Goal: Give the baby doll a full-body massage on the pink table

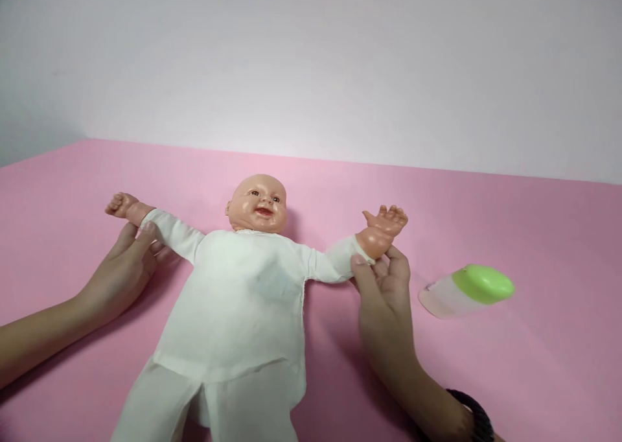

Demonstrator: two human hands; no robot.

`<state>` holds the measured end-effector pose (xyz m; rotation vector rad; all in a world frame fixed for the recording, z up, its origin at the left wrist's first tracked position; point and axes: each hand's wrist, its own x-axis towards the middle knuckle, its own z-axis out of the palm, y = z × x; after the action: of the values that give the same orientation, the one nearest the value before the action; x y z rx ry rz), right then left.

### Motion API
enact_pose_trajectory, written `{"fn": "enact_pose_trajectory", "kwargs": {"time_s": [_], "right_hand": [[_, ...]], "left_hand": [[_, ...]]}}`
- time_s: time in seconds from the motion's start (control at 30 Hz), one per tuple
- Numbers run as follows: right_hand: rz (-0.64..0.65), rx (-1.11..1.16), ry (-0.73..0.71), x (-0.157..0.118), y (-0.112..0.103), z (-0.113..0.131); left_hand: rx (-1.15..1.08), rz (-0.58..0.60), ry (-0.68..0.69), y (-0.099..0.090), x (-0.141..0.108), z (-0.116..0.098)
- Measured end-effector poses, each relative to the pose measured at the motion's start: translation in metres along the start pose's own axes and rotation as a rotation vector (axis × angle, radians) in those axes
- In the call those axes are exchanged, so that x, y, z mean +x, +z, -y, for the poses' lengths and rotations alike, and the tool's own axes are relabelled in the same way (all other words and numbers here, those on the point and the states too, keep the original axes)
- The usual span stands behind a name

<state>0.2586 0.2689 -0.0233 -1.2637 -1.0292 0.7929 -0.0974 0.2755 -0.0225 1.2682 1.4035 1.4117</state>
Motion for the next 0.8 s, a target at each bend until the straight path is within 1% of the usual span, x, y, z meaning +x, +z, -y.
{"fn": "enact_pose_trajectory", "kwargs": {"time_s": [0.03,0.07,0.1,0.17,0.23,0.27,0.3,0.33,0.4,0.47,0.5,0.53,0.6,0.67,0.73,0.77,0.8], "right_hand": [[0.071,-0.056,-0.152,-0.004,0.000,0.001],[0.161,-0.115,-0.320,-0.008,0.000,0.001],[0.255,-0.180,-0.485,-0.011,0.000,0.001],[0.430,-0.340,-0.767,-0.016,0.000,-0.001],[0.549,-0.497,-0.974,-0.018,-0.001,-0.004],[0.577,-0.548,-1.045,-0.019,-0.001,-0.006],[0.592,-0.578,-1.090,-0.018,-0.002,-0.007],[0.599,-0.590,-1.114,-0.018,-0.002,-0.009],[0.601,-0.573,-1.115,-0.017,-0.001,-0.009],[0.594,-0.517,-1.072,-0.018,0.000,-0.008],[0.572,-0.473,-1.027,-0.019,0.000,-0.007],[0.542,-0.413,-0.958,-0.019,0.001,-0.005],[0.447,-0.255,-0.770,-0.018,0.002,-0.001],[0.287,-0.106,-0.509,-0.014,0.003,0.001],[0.083,0.003,-0.174,-0.005,0.003,0.000],[-0.007,0.042,-0.009,0.001,0.003,-0.001],[-0.065,0.076,0.134,0.006,0.003,-0.002]], "left_hand": [[0.039,-0.003,0.044,0.001,-0.004,-0.001],[0.100,0.011,0.115,0.001,-0.008,-0.001],[0.196,0.055,0.220,0.001,-0.012,-0.001],[0.393,0.201,0.489,0.000,-0.019,-0.001],[0.560,0.338,0.762,0.000,-0.023,-0.001],[0.625,0.372,0.872,0.000,-0.025,-0.001],[0.675,0.387,0.953,0.000,-0.025,0.000],[0.710,0.388,1.002,0.000,-0.025,0.000],[0.732,0.384,1.025,0.001,-0.025,0.001],[0.684,0.380,0.994,0.001,-0.025,0.002],[0.645,0.373,0.955,0.001,-0.025,0.002],[0.601,0.361,0.886,0.001,-0.025,0.002],[0.487,0.298,0.665,0.002,-0.023,0.000],[0.323,0.185,0.373,0.003,-0.019,-0.003],[0.088,0.076,0.094,0.004,-0.011,-0.004],[-0.028,0.044,-0.024,0.004,-0.005,-0.004],[-0.124,0.030,-0.122,0.003,0.000,-0.004]]}}
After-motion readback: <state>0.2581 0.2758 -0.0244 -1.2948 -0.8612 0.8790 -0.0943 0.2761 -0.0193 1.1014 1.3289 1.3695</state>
